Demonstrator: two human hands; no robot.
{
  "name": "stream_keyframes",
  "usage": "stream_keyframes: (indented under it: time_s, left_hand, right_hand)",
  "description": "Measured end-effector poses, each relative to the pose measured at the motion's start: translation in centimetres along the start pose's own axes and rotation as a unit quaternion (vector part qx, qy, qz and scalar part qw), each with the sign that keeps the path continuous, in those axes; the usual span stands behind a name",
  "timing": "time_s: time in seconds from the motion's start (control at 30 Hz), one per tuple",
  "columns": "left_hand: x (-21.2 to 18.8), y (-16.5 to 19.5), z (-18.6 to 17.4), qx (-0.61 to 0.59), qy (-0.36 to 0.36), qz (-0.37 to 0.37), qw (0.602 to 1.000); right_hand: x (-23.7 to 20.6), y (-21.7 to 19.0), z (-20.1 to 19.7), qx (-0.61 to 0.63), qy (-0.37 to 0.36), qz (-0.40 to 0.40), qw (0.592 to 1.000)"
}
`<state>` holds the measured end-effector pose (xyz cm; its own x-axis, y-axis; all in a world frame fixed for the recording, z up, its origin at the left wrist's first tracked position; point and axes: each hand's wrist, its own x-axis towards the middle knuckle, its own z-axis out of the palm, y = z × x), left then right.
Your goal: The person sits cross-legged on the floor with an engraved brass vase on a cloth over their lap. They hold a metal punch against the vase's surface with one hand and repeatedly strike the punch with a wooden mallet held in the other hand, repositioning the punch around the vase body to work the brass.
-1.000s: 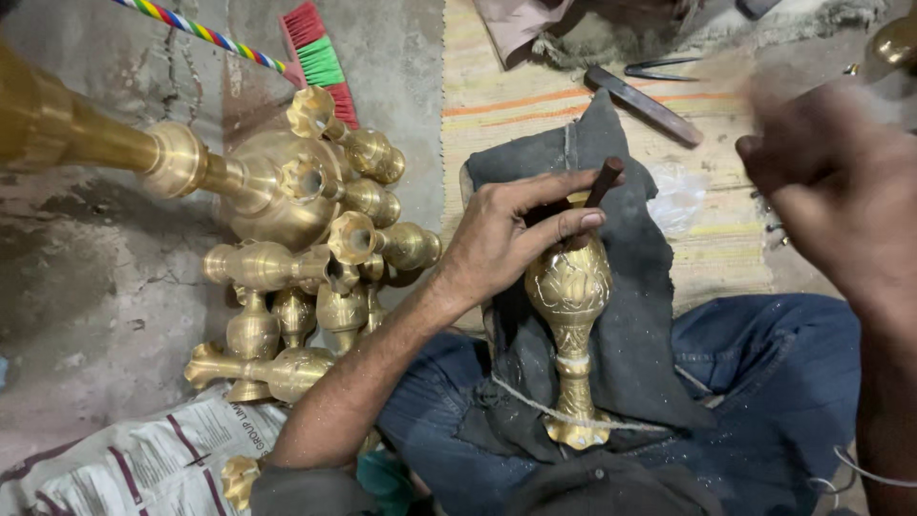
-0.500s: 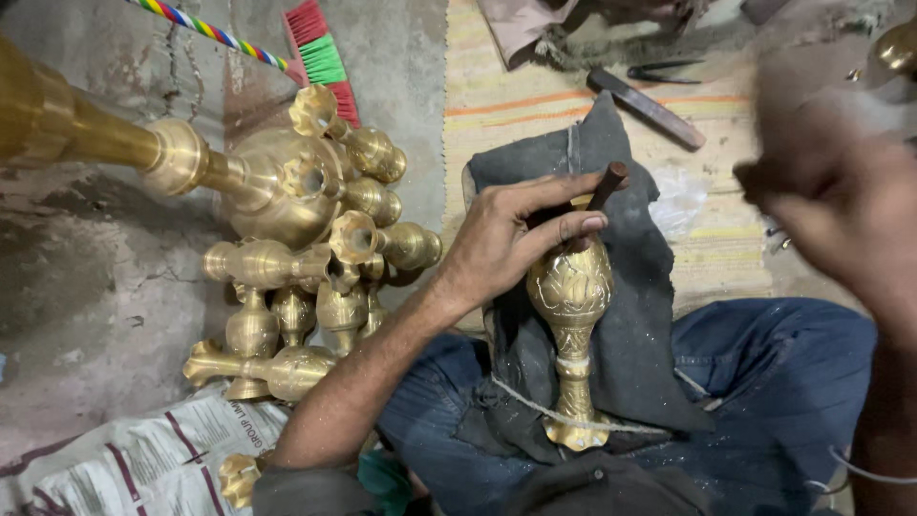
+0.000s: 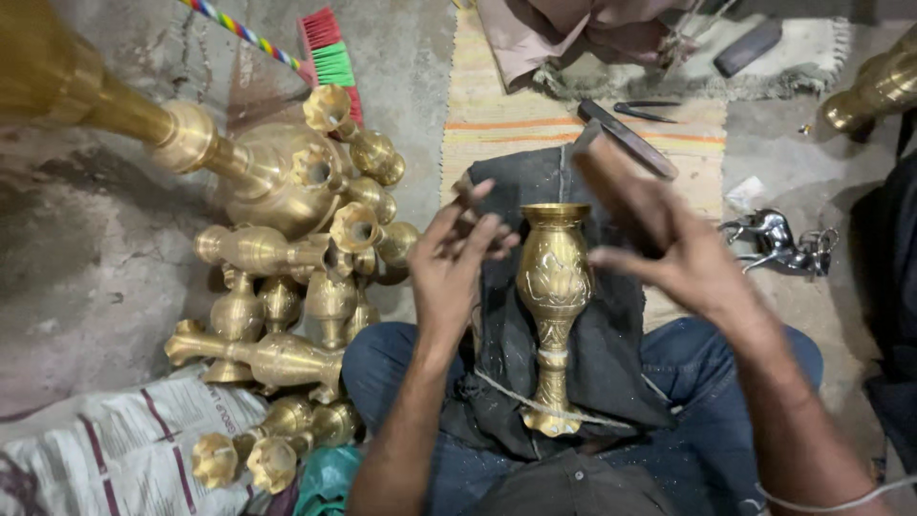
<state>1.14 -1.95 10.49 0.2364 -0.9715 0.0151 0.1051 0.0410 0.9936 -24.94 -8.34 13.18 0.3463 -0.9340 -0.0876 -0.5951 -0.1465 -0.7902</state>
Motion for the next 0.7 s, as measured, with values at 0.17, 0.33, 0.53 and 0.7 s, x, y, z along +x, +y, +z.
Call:
stream_keyframes:
  time_s: [0.17, 0.33, 0.53, 0.7]
  left_hand:
    - [-4.3, -0.3, -1.6, -0.021, 0.058, -0.047, 0.997]
    - [-5.2, 0.7, -1.7, -0.014, 0.024, -0.066, 0.997]
    - [-4.3, 1.3, 1.4, 0.0, -0.076, 0.043, 0.996]
    - [-3.0, 2.0, 2.9, 0.201, -0.114, 0.177, 0.957]
  right_hand:
    - [-0.7, -0.4, 3.1, 0.107, -0.094, 0.005, 0.99]
    - [-0.1, 0.6, 3.4, 0.196, -0.116, -0.004, 0.974]
    - [-1.1, 2.3, 4.5, 0.249, -0.091, 0.036, 0.964]
    - [-2.7, 4.1, 4.1, 0.197, -0.02, 0.034, 0.98]
